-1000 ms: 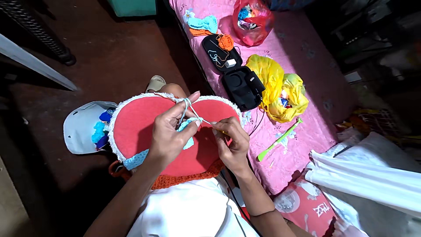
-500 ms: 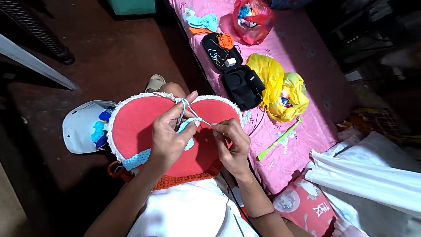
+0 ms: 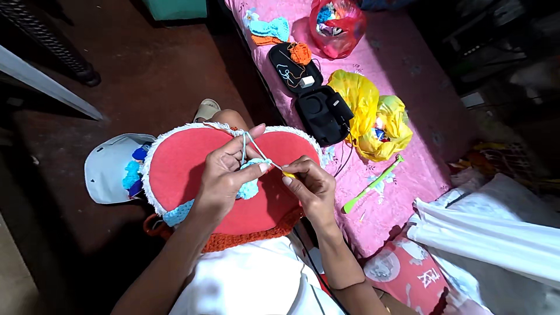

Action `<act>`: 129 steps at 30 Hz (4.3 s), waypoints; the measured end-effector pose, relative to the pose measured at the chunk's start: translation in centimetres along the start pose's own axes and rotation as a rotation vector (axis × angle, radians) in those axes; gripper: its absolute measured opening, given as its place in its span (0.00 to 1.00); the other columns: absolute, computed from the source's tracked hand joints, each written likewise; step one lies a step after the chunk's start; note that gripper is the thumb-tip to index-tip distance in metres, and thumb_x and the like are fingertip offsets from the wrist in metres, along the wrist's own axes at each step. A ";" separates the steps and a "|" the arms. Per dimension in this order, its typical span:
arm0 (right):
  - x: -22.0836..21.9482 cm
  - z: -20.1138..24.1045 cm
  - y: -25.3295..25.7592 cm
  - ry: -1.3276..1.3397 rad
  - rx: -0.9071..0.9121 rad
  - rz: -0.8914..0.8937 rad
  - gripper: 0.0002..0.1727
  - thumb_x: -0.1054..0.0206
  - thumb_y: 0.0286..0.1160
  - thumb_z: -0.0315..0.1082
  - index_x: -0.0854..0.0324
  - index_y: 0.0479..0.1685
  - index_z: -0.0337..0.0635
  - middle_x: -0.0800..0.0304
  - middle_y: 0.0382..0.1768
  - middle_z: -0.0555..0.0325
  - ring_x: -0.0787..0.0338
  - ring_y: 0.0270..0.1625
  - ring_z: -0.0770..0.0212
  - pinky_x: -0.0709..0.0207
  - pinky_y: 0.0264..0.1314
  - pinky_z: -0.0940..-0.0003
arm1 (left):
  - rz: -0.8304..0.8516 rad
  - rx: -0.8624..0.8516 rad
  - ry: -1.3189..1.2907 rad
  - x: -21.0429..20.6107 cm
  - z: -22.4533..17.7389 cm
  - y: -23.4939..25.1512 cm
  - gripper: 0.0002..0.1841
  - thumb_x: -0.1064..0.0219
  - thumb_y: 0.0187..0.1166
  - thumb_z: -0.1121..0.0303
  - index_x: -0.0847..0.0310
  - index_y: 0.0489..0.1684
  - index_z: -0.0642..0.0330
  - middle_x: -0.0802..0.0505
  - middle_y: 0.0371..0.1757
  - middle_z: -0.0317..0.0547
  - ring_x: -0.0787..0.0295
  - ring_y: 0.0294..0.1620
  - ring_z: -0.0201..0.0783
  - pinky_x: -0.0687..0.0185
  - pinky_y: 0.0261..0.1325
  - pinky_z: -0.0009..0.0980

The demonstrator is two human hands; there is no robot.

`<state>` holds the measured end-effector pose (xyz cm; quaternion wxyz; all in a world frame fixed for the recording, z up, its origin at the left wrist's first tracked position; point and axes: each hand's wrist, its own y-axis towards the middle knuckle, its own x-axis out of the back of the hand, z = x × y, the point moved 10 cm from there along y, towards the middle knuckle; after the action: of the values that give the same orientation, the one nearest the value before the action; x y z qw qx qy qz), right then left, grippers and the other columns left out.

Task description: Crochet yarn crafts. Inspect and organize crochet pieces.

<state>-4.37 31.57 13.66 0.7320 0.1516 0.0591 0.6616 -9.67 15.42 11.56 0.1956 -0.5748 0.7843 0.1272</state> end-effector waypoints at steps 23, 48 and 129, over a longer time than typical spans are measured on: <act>-1.3 -2.0 0.4 0.120 -0.172 0.057 0.16 0.38 0.72 0.18 0.09 0.54 0.34 0.14 0.39 0.60 0.16 0.38 0.74 0.19 0.41 0.81 | 0.002 -0.027 0.161 1.0 0.8 0.2 0.22 0.33 0.71 0.81 0.13 0.66 0.60 0.05 0.39 0.36 0.10 0.36 0.27 0.13 0.42 0.22; -2.4 -0.3 2.0 0.328 -0.206 0.009 0.16 0.36 0.72 0.18 0.14 0.57 0.32 0.10 0.39 0.57 0.22 0.27 0.79 0.28 0.28 0.85 | -0.195 -0.844 0.733 -2.5 -2.7 -3.2 0.17 0.34 0.82 0.73 0.18 0.67 0.66 0.04 0.42 0.50 0.07 0.45 0.31 0.15 0.54 0.23; 1.4 -0.1 1.0 -0.305 0.183 0.197 0.18 0.39 0.74 0.20 0.07 0.56 0.41 0.19 0.35 0.57 0.21 0.36 0.74 0.24 0.40 0.82 | -0.019 0.060 0.204 -0.6 0.9 1.2 0.43 0.35 0.68 0.88 0.38 0.90 0.53 0.04 0.39 0.41 0.07 0.33 0.29 0.11 0.38 0.20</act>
<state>-5.14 33.00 14.04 0.6474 0.3209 -0.0075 0.6912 -10.54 16.67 11.02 0.1331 -0.5859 0.7982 0.0425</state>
